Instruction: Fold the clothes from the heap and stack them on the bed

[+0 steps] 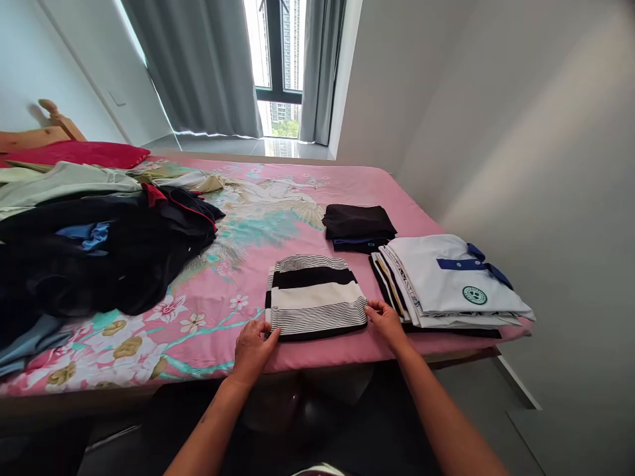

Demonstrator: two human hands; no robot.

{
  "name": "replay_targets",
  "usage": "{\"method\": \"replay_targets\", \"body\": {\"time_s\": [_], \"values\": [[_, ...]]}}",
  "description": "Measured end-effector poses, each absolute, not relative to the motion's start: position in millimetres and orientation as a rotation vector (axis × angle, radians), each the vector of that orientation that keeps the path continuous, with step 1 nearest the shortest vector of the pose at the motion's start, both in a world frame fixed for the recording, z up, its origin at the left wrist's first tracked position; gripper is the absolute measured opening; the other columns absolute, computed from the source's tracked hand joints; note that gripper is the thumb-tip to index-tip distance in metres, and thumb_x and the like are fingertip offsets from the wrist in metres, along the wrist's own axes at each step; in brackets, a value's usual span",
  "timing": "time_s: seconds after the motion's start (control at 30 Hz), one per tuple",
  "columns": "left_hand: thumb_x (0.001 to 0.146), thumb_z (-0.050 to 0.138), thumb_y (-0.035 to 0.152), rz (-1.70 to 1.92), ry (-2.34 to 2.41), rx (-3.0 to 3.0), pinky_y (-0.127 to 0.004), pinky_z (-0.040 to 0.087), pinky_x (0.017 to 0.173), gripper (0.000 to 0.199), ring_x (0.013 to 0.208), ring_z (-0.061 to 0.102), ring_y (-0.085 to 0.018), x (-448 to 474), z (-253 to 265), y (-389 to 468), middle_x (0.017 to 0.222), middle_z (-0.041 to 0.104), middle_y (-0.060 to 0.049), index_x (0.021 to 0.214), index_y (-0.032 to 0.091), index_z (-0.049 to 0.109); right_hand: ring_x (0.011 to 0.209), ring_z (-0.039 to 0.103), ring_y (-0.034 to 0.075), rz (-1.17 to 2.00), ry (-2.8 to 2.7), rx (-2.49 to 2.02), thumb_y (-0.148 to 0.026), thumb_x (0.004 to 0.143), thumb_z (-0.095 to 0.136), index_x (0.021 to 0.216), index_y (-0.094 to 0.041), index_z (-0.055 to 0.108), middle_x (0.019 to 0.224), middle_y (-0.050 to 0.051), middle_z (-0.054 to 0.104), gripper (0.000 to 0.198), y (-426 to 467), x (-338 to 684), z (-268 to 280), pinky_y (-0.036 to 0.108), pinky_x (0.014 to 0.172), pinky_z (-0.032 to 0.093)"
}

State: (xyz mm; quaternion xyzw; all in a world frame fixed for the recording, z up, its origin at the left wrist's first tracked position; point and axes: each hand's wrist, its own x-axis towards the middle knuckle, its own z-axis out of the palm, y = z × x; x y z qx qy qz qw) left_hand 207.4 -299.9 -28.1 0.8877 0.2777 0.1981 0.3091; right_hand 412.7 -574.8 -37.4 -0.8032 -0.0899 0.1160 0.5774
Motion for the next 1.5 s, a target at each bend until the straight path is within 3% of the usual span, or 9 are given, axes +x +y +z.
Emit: {"method": "replay_targets", "body": {"time_s": [0.2, 0.33, 0.5, 0.73, 0.9, 1.03, 1.17, 1.33, 1.5], "values": [[0.073, 0.055, 0.048, 0.377, 0.763, 2.210, -0.029, 0.041, 0.069, 0.030, 0.072, 0.053, -0.019, 209, -26, -290, 0.069, 0.056, -0.001, 0.061, 0.021, 0.055, 0.057, 0.049, 0.012, 0.441, -0.195, -1.794, -0.048, 0.064, 0.066, 0.111, -0.016, 0.056, 0.083, 0.003, 0.061, 0.057, -574, 419, -33, 0.020, 0.040, 0.031], [0.071, 0.059, 0.051, 0.255, 0.671, 2.203, -0.029, 0.042, 0.070, 0.032, 0.075, 0.055, -0.020, 213, -22, -291, 0.067, 0.058, -0.001, 0.064, 0.020, 0.060, 0.049, 0.041, 0.009, 0.561, -0.271, -1.797, -0.051, 0.064, 0.068, 0.085, -0.015, 0.061, 0.065, -0.002, 0.055, 0.042, -571, 426, -26, 0.019, 0.038, 0.026], [0.072, 0.058, 0.049, 0.446, 0.713, 2.045, -0.026, 0.040, 0.065, 0.031, 0.068, 0.050, -0.016, 208, -21, -299, 0.069, 0.056, 0.000, 0.063, 0.019, 0.059, 0.065, 0.054, 0.014, 0.478, -0.390, -1.691, -0.050, 0.065, 0.070, 0.079, -0.015, 0.060, 0.074, 0.002, 0.062, 0.039, -569, 427, -17, 0.023, 0.057, 0.042], [0.070, 0.063, 0.048, 0.492, 0.710, 1.890, -0.024, 0.038, 0.058, 0.028, 0.056, 0.045, -0.012, 206, -22, -303, 0.062, 0.054, 0.003, 0.065, 0.021, 0.060, 0.085, 0.063, 0.022, 0.634, -0.437, -1.714, -0.053, 0.066, 0.070, 0.091, -0.014, 0.068, 0.092, 0.008, 0.069, 0.046, -569, 433, -24, 0.031, 0.075, 0.048], [0.066, 0.066, 0.044, 0.424, 0.637, 1.624, -0.022, 0.035, 0.049, 0.028, 0.050, 0.044, -0.009, 212, -16, -301, 0.058, 0.052, 0.005, 0.066, 0.020, 0.052, 0.080, 0.063, 0.021, 0.732, -0.418, -1.742, -0.053, 0.065, 0.071, 0.094, -0.014, 0.068, 0.091, 0.008, 0.070, 0.049, -564, 433, -18, 0.029, 0.068, 0.048], [0.063, 0.064, 0.042, 0.324, 0.743, 1.421, -0.020, 0.020, 0.037, 0.031, 0.036, 0.029, -0.006, 203, -18, -294, 0.045, 0.038, 0.010, 0.064, 0.022, 0.040, 0.051, 0.050, 0.009, 0.879, -0.405, -1.688, -0.054, 0.071, 0.067, 0.102, -0.014, 0.065, 0.077, 0.004, 0.067, 0.050, -567, 424, -12, 0.020, 0.044, 0.035], [0.058, 0.065, 0.037, 0.286, 0.810, 1.419, -0.020, 0.022, 0.037, 0.027, 0.036, 0.031, -0.005, 198, -24, -286, 0.046, 0.042, 0.010, 0.067, 0.020, 0.046, 0.044, 0.042, 0.006, 0.934, -0.431, -1.856, -0.054, 0.070, 0.067, 0.097, -0.013, 0.066, 0.072, 0.002, 0.064, 0.049, -563, 422, -15, 0.019, 0.039, 0.029], [0.058, 0.068, 0.043, 0.303, 0.773, 1.496, -0.024, 0.041, 0.050, 0.037, 0.055, 0.058, -0.013, 200, -29, -278, 0.072, 0.065, -0.001, 0.081, 0.019, 0.053, 0.065, 0.059, 0.016, 0.528, -0.229, -2.008, -0.054, 0.064, 0.070, 0.100, -0.015, 0.061, 0.089, 0.008, 0.065, 0.055, -558, 414, -26, 0.020, 0.041, 0.038], [0.067, 0.061, 0.054, 0.277, 0.925, 1.911, -0.034, 0.046, 0.072, 0.043, 0.081, 0.066, -0.025, 195, -35, -272, 0.082, 0.069, -0.007, 0.091, 0.019, 0.059, 0.054, 0.056, 0.014, 0.524, 0.161, -1.704, -0.059, 0.065, 0.070, 0.096, -0.021, 0.055, 0.081, 0.005, 0.063, 0.051, -574, 336, -38, 0.025, 0.038, 0.044]]}}
